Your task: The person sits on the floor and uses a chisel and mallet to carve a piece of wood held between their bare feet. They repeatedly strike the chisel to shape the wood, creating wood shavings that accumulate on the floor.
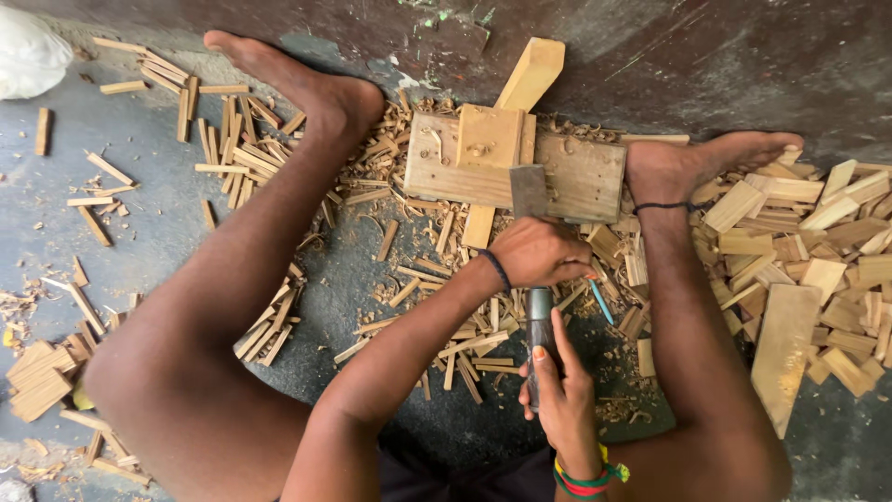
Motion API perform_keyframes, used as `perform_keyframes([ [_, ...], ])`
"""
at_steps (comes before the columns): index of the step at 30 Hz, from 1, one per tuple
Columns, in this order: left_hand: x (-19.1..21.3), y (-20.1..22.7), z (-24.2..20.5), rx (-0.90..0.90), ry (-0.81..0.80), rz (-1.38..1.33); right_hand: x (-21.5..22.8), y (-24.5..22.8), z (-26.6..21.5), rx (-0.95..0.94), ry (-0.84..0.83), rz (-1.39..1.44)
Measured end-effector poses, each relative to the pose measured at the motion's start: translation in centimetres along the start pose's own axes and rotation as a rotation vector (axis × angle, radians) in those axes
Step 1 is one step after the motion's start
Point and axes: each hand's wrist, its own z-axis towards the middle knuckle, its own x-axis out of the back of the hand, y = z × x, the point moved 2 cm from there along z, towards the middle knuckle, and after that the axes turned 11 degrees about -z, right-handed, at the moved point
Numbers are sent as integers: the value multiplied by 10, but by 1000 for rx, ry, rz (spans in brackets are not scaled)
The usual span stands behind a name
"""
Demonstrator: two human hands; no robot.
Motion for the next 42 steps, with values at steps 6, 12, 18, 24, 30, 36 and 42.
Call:
perform_keyframes([
  [6, -10, -10, 2, -204, -55, 107, -13, 6, 4, -6, -38, 94],
  [12, -8, -11, 4, -150, -183, 192, -19, 7, 3, -39, -57, 169],
  [18, -2, -14, 8, -18, -306, 221, -20, -1, 7, -38, -34, 163],
  [24, 11, -28, 26, 108, -430, 239, -29, -17, 23, 5, -41, 127],
  [30, 38, -57, 67, 59, -408, 330, -33, -35, 66, 106, -50, 155],
  [36, 23, -72, 62, 122, -339, 331, -36, -26, 73, 59, -45, 254],
  [42, 32, -54, 66, 65, -229, 248, -23, -33, 69, 110, -7, 328],
])
